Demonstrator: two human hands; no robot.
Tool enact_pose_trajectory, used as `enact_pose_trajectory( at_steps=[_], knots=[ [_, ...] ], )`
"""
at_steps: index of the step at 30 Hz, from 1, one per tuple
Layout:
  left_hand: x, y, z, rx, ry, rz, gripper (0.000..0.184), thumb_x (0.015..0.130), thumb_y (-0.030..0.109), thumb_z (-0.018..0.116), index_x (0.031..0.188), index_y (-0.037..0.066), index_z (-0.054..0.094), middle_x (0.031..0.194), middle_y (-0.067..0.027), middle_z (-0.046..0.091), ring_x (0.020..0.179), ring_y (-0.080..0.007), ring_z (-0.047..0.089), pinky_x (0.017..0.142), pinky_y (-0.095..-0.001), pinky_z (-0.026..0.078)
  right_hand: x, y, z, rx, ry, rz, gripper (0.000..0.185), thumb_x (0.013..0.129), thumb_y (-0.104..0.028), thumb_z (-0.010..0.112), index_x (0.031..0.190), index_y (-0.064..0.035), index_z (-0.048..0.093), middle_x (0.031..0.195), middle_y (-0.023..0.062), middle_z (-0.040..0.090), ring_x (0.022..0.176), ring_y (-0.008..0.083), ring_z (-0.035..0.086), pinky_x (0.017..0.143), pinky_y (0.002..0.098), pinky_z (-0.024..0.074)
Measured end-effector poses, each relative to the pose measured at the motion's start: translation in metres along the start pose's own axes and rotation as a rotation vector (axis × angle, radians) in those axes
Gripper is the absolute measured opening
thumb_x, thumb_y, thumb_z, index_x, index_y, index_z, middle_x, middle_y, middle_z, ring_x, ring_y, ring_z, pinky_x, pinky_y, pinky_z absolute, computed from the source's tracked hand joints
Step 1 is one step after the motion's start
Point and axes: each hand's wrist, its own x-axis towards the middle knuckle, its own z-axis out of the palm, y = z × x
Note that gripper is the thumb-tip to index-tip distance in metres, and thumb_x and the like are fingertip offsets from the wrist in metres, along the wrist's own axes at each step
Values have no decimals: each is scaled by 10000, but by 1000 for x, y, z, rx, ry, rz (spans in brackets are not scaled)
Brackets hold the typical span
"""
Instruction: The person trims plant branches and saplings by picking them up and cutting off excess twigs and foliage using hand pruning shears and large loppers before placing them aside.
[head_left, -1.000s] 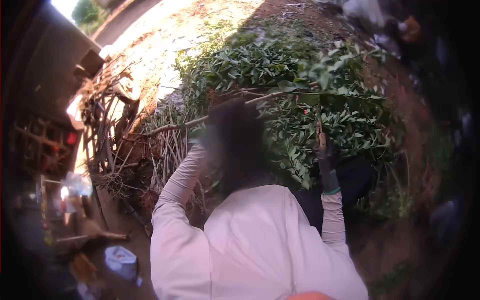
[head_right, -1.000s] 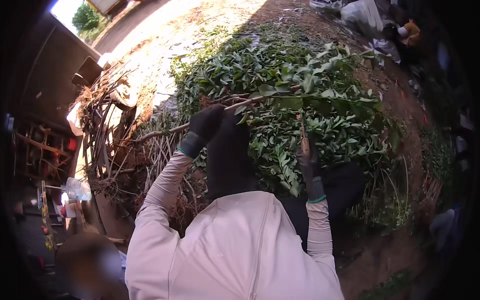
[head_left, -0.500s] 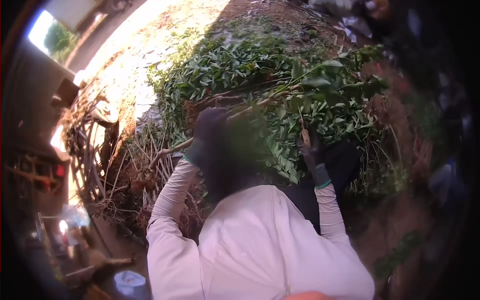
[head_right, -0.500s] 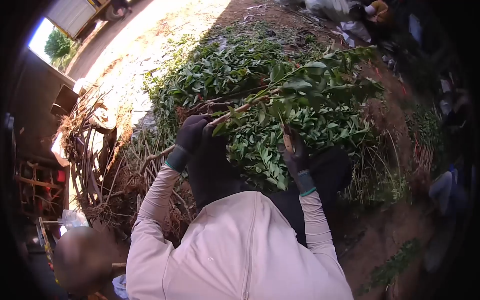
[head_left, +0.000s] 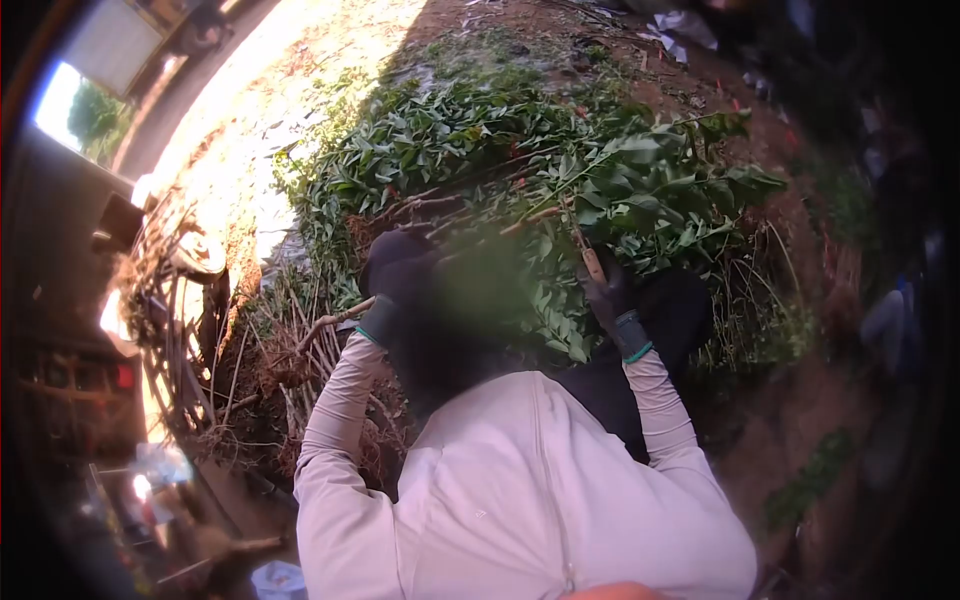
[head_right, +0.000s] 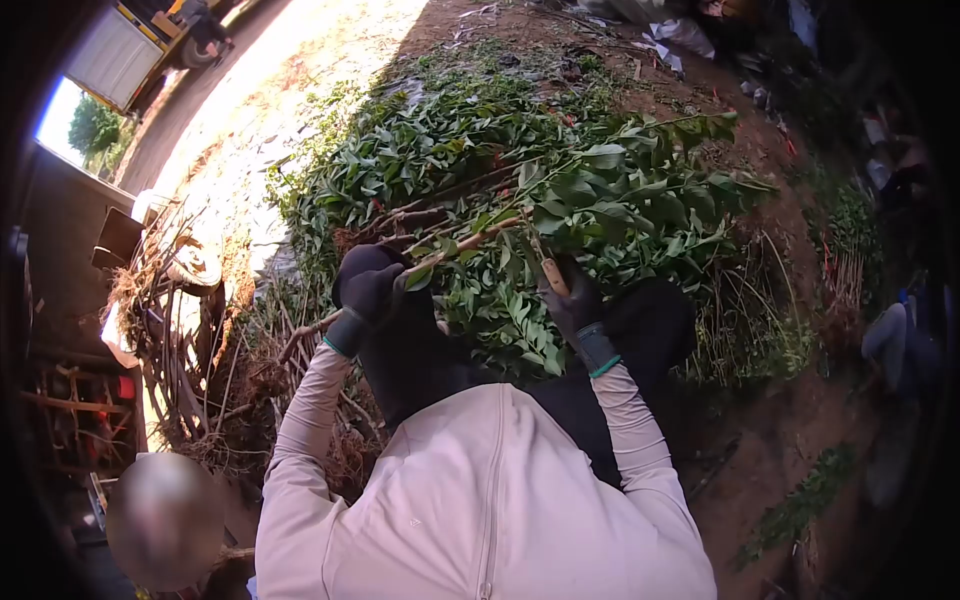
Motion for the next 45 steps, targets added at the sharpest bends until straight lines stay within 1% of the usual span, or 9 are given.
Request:
enact_pose_trajectory(
  at_steps=[5,8,12,18,30,33,35,39,45],
  knots=[
    [6,-28,13,-263,64,195,249,858,238,464,997,85,602,771,-176,614,732,-352,592,629,-401,461,-10,43,-6,382,-13,264,275,834,-211,611,1029,-31,542,738,-27,537,660,133,533,604,279,443],
    [7,-21,4,-318,-36,134,268,852,203,455,1037,63,589,802,-189,612,759,-352,596,652,-381,463,-2,33,-10,475,-61,147,312,836,-241,613,1053,-31,538,782,-12,522,719,110,505,649,265,426],
    [7,-16,4,-262,-58,127,285,833,191,466,1057,60,585,810,-188,616,758,-350,598,660,-378,467,12,-6,-23,12,-271,254,406,833,-264,617,1147,-32,503,942,28,552,840,112,482,761,272,413],
    [6,-16,13,-96,-18,153,259,808,201,497,1010,79,603,751,-174,612,703,-355,589,629,-423,467,9,45,-9,389,-181,149,289,843,-179,573,1075,-22,504,966,44,558,860,127,501,743,285,419],
    [7,2,16,97,-22,150,170,838,273,489,814,123,565,609,-126,567,571,-325,567,515,-446,431,-8,54,7,361,-16,301,198,825,-154,584,995,-68,530,701,-48,475,539,49,407,471,218,330],
    [6,6,18,93,-21,167,178,841,284,486,817,128,568,602,-124,566,561,-322,566,509,-446,429,-13,54,1,199,-4,84,237,810,-165,607,1006,-63,518,688,-45,479,519,47,402,448,216,326],
    [6,2,20,76,1,192,180,842,287,485,825,131,574,602,-125,567,558,-321,566,510,-446,430,-16,44,-6,360,-10,345,241,804,-153,613,1002,-53,521,689,-45,485,525,50,422,446,225,341],
    [9,-19,42,7,96,203,174,836,279,490,853,135,586,612,-128,574,561,-320,568,513,-447,432,-15,60,-32,31,-62,58,305,813,-152,619,1072,-33,510,769,-13,544,670,91,523,598,254,435],
    [10,-20,42,66,8,103,184,824,266,499,915,143,601,627,-131,581,583,-323,573,535,-452,436,31,0,-66,-283,-322,85,424,779,-269,643,1072,5,506,906,120,591,830,194,578,730,316,449]
  ],
)
